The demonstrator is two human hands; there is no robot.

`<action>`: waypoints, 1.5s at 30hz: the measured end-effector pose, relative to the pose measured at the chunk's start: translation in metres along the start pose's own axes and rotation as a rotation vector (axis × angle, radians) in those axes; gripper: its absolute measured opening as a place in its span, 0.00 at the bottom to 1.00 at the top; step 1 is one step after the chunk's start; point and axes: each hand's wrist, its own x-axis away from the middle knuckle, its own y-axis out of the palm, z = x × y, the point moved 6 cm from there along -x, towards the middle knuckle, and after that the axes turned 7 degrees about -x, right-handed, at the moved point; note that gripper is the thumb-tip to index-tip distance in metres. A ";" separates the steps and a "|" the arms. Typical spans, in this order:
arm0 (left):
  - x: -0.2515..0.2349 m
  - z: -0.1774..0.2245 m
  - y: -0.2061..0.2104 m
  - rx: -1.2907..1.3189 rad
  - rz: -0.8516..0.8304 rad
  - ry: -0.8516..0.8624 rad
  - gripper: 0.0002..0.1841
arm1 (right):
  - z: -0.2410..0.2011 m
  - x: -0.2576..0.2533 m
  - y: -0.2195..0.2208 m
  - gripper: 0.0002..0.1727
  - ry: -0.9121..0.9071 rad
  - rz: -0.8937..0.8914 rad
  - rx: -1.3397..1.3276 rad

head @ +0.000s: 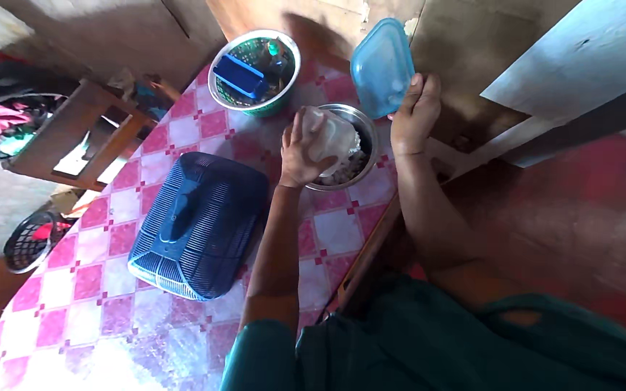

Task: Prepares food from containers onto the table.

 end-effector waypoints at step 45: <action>0.198 -0.068 -0.001 -0.419 -0.438 -0.455 0.60 | -0.051 -0.008 -0.184 0.22 0.043 -0.716 0.318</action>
